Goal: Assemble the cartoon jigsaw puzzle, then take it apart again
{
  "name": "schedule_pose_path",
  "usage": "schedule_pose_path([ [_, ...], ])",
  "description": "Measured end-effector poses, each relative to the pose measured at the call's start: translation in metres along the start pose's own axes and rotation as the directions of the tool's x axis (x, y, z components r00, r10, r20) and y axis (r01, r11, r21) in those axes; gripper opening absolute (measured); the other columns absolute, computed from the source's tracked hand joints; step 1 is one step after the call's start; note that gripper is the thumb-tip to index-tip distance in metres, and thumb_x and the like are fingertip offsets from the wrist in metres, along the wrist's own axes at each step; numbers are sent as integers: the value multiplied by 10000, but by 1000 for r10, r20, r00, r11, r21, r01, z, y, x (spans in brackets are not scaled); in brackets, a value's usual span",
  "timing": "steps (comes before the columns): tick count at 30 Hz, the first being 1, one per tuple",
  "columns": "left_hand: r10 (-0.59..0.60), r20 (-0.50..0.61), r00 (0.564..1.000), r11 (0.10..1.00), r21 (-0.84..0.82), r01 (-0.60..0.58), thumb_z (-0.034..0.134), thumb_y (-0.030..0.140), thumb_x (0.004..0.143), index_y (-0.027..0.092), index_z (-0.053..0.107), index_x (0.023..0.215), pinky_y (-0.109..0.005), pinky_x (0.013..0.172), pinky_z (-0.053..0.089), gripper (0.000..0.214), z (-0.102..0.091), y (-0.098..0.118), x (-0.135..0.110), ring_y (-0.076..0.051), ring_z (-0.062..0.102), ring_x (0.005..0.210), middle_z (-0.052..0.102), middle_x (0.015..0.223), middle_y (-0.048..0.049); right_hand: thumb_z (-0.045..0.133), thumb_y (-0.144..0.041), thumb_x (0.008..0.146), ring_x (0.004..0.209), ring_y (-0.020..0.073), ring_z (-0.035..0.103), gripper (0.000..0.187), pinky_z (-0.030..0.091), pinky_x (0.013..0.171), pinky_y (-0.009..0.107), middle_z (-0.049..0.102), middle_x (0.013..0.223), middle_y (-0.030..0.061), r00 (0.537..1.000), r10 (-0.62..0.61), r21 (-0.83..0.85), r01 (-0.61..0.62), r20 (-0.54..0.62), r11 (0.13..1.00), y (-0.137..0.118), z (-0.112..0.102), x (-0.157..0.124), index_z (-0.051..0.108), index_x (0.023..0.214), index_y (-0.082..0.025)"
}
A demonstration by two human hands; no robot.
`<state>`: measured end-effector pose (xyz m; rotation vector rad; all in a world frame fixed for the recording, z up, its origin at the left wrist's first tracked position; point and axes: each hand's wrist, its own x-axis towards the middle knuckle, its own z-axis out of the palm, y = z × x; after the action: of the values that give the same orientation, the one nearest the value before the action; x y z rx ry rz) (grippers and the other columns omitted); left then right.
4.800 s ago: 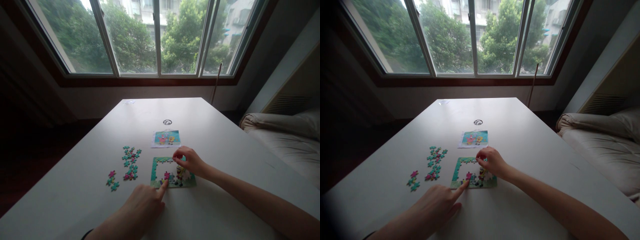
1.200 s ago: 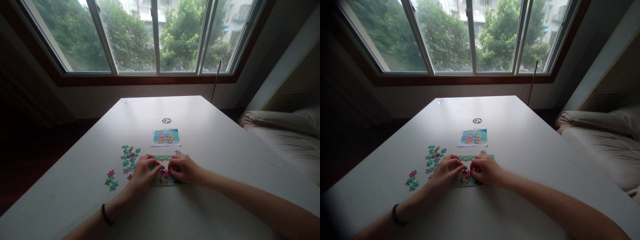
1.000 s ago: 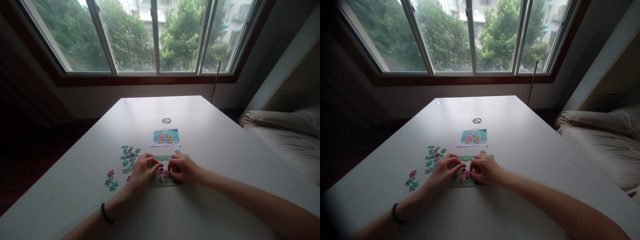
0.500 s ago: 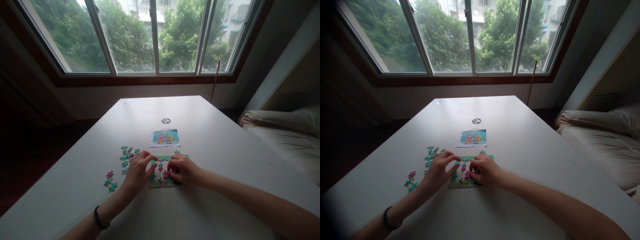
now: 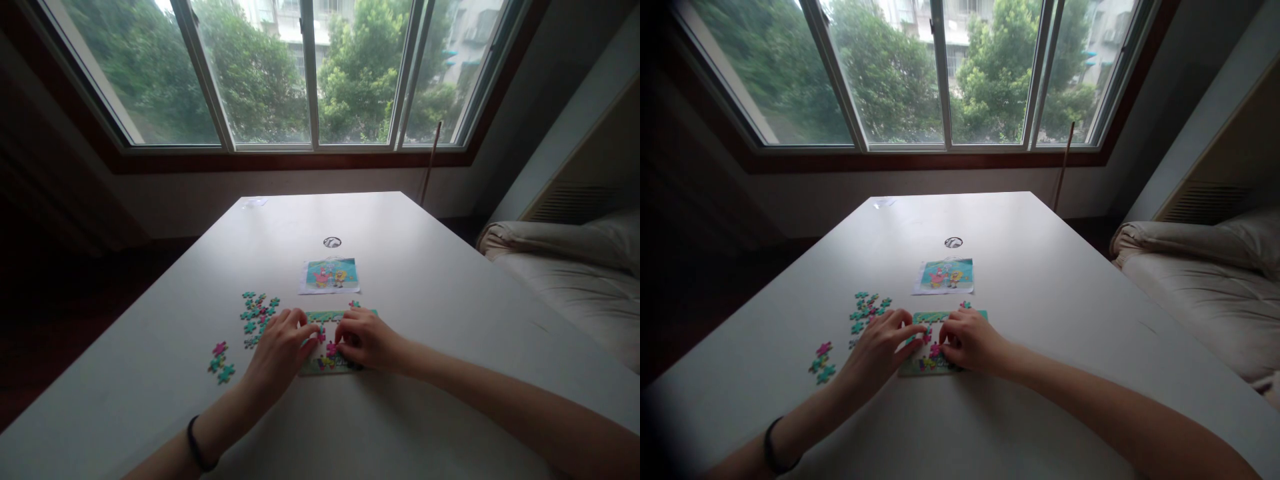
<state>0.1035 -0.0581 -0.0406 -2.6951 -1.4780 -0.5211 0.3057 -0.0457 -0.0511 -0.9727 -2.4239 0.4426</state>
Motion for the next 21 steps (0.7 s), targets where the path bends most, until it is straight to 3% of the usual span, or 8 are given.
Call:
schedule_pose_path([
  [21, 23, 0, 1000, 999, -26, -23, 560, 182, 818, 237, 636, 905, -315, 729, 386, 128, 5, 2, 0, -183, 489, 784, 543, 834, -25, 586, -152, 715, 692, 139, 496, 38, 380, 718, 260, 573, 691, 9, 1000, -13, -8, 12, -7, 1000, 3, 1, 2, 610, 732, -176],
])
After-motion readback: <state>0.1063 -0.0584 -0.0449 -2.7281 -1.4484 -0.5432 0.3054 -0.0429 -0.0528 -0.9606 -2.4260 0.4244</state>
